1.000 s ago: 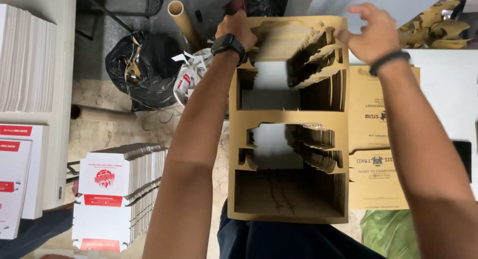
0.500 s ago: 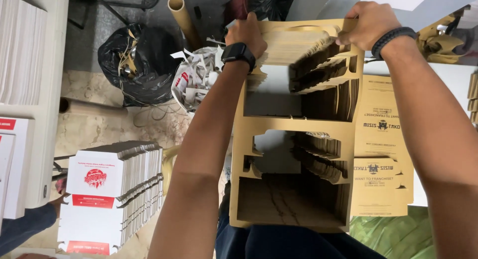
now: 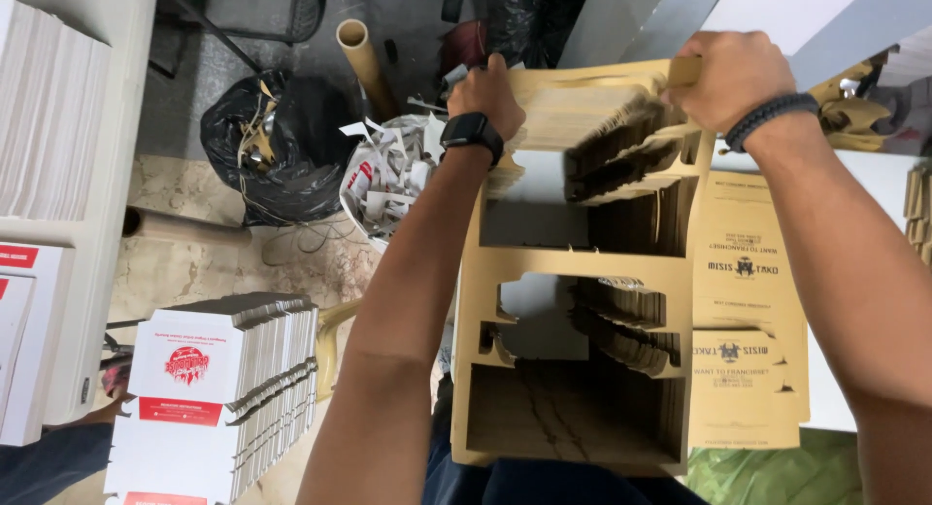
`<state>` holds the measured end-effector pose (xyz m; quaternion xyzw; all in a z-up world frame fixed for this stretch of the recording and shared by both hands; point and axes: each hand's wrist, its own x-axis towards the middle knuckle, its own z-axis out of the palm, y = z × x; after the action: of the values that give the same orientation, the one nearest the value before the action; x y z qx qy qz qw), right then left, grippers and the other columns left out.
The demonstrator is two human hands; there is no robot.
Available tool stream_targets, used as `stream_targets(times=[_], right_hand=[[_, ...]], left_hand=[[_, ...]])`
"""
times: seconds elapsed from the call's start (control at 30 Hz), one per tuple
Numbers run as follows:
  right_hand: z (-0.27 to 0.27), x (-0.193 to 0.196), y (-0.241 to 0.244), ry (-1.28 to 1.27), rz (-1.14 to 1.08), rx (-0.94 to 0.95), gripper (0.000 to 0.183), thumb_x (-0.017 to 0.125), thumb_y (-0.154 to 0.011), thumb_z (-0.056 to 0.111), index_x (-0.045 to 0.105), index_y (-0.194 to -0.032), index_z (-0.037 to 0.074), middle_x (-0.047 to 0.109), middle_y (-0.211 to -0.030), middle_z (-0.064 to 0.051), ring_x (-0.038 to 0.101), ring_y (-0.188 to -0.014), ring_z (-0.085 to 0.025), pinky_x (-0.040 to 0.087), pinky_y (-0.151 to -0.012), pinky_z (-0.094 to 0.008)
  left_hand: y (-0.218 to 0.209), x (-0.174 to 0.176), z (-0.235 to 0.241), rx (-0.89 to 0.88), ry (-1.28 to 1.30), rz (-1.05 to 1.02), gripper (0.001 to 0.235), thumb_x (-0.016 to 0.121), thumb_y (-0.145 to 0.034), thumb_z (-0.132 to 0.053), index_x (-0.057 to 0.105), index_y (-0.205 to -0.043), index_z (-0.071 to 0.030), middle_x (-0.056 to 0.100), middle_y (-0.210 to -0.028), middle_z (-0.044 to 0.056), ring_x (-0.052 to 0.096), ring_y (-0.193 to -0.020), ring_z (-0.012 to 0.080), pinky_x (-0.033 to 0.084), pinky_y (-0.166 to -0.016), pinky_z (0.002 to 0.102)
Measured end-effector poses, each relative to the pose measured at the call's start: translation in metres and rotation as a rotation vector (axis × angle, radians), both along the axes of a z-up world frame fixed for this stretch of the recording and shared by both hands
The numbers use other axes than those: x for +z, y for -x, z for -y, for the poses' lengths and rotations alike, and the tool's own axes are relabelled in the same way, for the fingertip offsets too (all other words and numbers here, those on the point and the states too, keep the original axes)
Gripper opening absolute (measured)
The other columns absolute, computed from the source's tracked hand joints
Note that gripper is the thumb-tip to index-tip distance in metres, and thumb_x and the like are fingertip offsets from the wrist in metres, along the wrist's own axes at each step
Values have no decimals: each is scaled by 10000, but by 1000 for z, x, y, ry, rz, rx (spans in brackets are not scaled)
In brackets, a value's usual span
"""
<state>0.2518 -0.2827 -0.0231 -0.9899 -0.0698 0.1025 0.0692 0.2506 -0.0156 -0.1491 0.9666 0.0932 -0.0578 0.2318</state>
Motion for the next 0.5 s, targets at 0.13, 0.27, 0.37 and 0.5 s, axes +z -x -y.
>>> stream_targets(times=[0.13,0.27,0.37,0.5], right_hand=[[-10,13,12,44,-19,8,279,752,-965,211,701,-1217,101,745,-1087,-238,703,-979,-425,628,-785,-553],[23,-25,-13,123,204,189,295,745,-900,327,756,-1130,142,706,-1071,-217,675,-945,-450,581,-740,-577],[28,-32,-12,76,252,222,317,818,-897,339,764,-1113,113,581,-1134,-200,594,-1029,-454,581,-725,-626],[-2,-7,3,148,84,100,471,762,-920,309,663,-1277,19,591,-1170,-247,533,-1137,-433,548,-859,-617]], left_hand=[[7,13,1,11,49,-51,353,595,-873,-91,519,-1218,-75,676,-1081,200,656,-989,474,577,-774,591],[5,-1,1,-5,50,26,350,602,-866,-64,528,-1208,-63,684,-1052,208,661,-950,471,576,-741,591],[1,-9,2,-2,55,49,323,589,-858,-52,521,-1174,-61,680,-986,207,660,-892,472,570,-687,586],[4,0,0,-11,68,26,415,596,-903,-75,507,-1307,-50,682,-1026,213,660,-917,463,593,-693,582]])
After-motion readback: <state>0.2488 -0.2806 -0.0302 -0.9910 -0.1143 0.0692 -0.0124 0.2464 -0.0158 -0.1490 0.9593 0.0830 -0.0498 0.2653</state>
